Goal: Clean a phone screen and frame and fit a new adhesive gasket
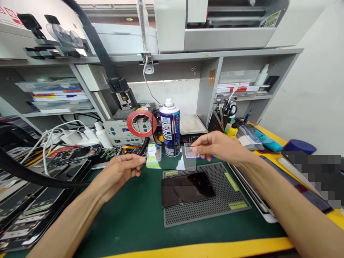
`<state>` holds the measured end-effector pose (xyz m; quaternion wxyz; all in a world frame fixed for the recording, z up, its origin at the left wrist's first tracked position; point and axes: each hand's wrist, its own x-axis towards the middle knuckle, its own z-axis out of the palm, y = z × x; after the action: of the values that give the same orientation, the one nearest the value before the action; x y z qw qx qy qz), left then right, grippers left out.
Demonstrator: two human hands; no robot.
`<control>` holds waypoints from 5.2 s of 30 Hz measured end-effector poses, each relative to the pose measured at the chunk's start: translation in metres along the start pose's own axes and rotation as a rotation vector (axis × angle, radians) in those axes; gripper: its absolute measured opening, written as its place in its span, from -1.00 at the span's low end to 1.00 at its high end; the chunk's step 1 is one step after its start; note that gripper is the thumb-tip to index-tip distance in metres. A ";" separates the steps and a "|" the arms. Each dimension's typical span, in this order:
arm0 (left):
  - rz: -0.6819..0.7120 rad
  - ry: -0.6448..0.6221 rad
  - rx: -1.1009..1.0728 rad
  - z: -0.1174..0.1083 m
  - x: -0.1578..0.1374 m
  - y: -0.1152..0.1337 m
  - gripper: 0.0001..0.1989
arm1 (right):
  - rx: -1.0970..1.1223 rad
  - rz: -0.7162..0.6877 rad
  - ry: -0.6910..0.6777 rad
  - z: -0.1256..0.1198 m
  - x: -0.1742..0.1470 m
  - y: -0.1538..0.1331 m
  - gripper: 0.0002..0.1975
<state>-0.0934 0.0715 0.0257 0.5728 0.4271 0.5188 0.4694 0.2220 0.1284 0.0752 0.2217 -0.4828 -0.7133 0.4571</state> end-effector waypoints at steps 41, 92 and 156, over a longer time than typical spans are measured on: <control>-0.008 -0.149 0.045 0.008 -0.005 -0.002 -0.59 | 0.035 -0.016 -0.108 0.008 -0.004 -0.001 -0.74; -0.015 -0.161 0.089 0.007 -0.005 -0.003 -0.69 | 0.008 0.006 -0.094 0.012 -0.007 -0.006 -0.69; -0.022 -0.178 0.116 -0.002 -0.009 0.010 -0.59 | -0.007 0.001 -0.025 0.008 -0.013 -0.004 -0.63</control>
<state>-0.0969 0.0650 0.0373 0.5958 0.4939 0.4970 0.3926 0.2203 0.1127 0.0762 0.2109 -0.4784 -0.7173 0.4606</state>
